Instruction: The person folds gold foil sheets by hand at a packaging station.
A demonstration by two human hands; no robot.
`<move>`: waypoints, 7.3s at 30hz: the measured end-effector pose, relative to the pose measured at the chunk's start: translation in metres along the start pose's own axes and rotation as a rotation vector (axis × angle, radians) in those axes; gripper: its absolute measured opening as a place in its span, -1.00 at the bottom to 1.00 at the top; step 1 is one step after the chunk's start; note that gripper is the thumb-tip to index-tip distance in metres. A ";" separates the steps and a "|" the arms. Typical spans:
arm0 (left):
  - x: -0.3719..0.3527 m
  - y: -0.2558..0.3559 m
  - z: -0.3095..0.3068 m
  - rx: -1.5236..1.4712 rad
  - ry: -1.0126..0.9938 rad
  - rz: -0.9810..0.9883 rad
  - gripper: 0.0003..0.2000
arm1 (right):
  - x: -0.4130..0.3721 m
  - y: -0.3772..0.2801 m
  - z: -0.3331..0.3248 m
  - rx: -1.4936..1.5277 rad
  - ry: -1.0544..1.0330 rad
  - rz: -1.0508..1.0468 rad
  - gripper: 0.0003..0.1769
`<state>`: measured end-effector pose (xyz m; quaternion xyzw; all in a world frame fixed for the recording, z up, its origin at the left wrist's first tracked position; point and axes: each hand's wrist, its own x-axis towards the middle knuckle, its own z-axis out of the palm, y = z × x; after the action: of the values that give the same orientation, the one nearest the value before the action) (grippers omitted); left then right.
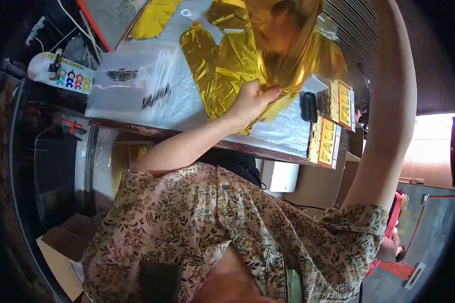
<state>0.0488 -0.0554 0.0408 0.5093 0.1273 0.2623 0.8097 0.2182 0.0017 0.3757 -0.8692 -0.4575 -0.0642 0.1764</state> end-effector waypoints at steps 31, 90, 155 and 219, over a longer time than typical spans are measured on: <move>-0.015 0.042 -0.127 0.830 -0.048 -0.385 -0.58 | -0.189 0.110 0.356 -0.003 -0.165 -0.277 -0.32; 0.024 0.006 -0.159 1.443 -0.154 0.467 -0.61 | -0.197 0.099 0.370 0.105 -0.030 -0.281 -0.33; 0.030 0.035 -0.136 0.415 0.327 -0.148 -0.57 | -0.202 0.095 0.371 0.063 0.034 -0.308 -0.36; 0.099 -0.028 -0.201 1.605 -0.026 0.551 -0.48 | -0.212 0.072 0.325 0.059 -0.094 -0.614 -0.37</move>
<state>0.0443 0.1417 -0.0683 0.9452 0.1371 0.2744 0.1115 0.1398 -0.0806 -0.0024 -0.6870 -0.7079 -0.0606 0.1526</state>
